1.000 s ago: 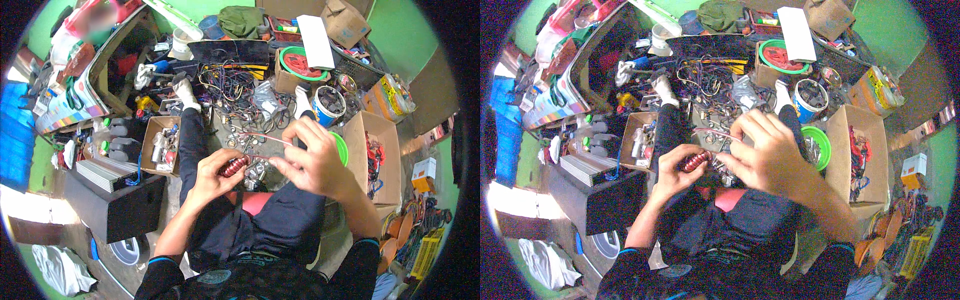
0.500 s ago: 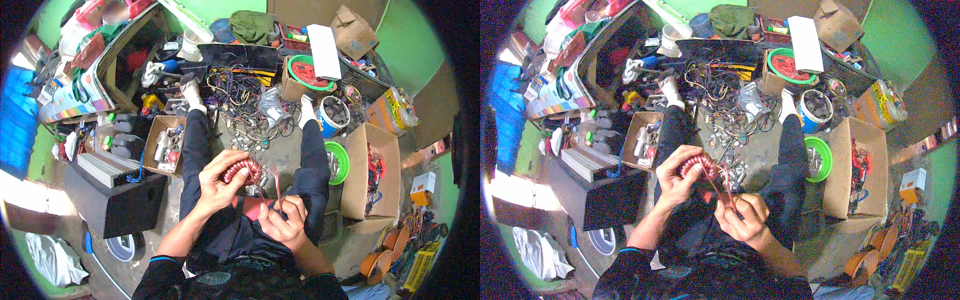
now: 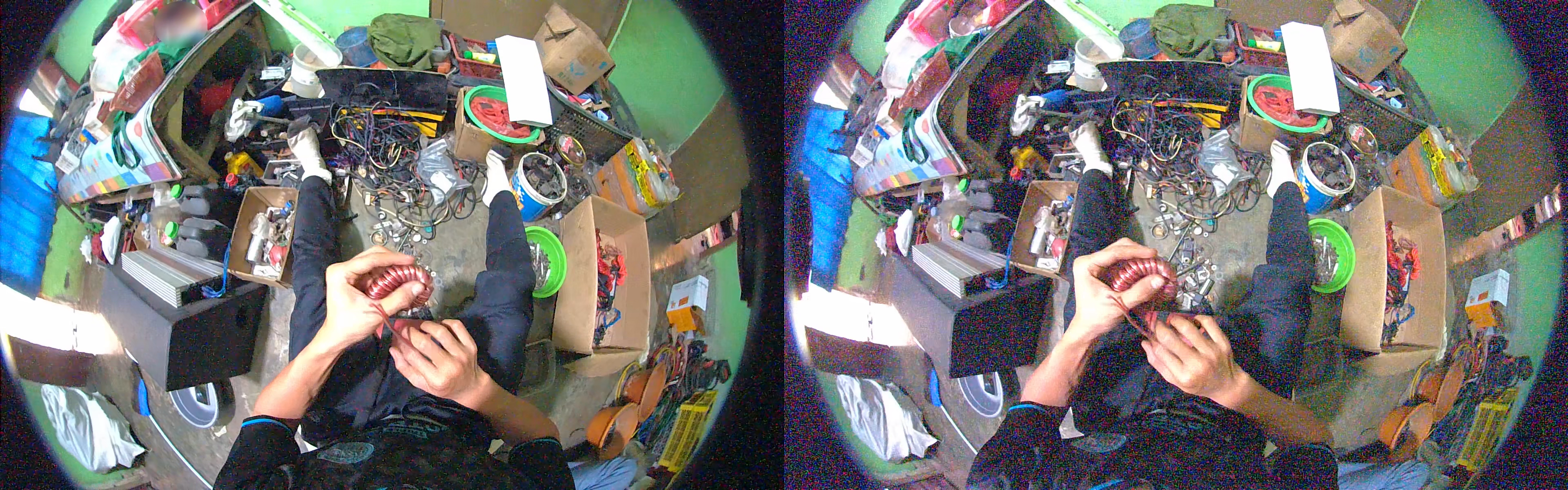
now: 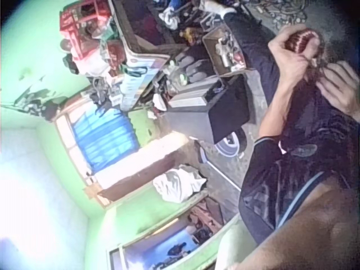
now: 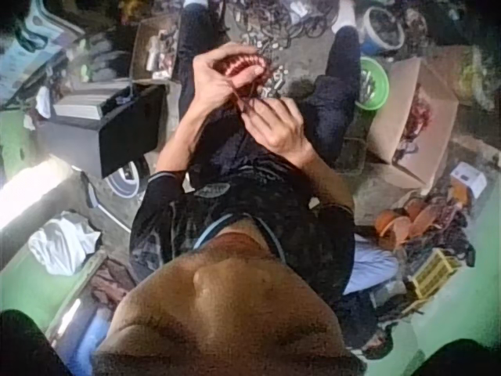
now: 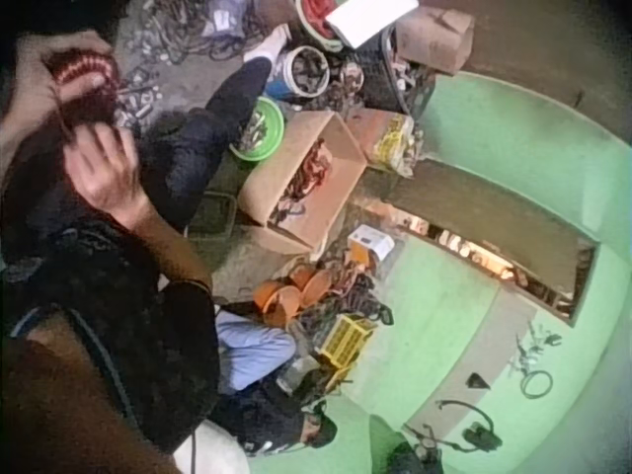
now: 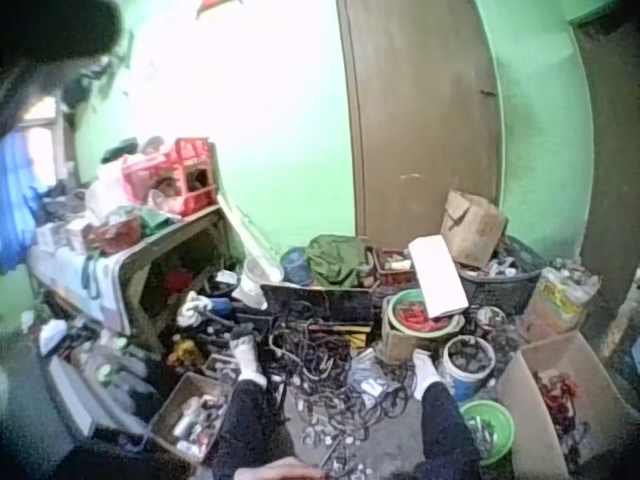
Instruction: The person sits on the floor and winds a red insulated wire around a small cylindrical core to form a coil. They use both hands to wrap the wire tightly and repeatedly. After winding, they place the finished coil on the floor and pick up a bundle of other wires.
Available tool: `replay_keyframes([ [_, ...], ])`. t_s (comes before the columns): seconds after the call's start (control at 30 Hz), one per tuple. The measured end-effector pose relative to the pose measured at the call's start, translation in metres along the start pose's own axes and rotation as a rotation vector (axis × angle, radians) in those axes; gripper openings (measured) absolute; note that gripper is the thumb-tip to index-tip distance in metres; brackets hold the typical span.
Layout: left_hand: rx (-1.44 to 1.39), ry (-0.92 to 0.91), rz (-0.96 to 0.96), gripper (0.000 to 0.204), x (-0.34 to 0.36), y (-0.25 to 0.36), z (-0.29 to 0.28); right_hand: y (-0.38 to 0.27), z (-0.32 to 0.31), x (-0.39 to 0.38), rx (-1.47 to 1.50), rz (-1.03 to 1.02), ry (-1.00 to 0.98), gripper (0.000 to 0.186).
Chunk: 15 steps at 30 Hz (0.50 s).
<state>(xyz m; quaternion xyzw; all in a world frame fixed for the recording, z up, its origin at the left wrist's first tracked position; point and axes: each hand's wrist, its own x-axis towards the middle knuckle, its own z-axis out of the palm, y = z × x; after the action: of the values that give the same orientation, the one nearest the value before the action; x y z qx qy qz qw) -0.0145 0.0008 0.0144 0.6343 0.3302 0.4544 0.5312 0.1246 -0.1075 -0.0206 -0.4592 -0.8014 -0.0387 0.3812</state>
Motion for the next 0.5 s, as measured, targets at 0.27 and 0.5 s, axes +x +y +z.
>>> replay_keyframes([
  [0.27,-0.005,0.225,-0.08,0.029,0.007,-0.004,-0.005,-0.001,-0.016,-0.029,0.595,0.809,0.294,0.05],
  [0.5,-0.186,0.133,0.019,0.031,-0.004,-0.002,0.019,0.04,-0.017,0.038,0.839,0.611,0.205,0.041],
])
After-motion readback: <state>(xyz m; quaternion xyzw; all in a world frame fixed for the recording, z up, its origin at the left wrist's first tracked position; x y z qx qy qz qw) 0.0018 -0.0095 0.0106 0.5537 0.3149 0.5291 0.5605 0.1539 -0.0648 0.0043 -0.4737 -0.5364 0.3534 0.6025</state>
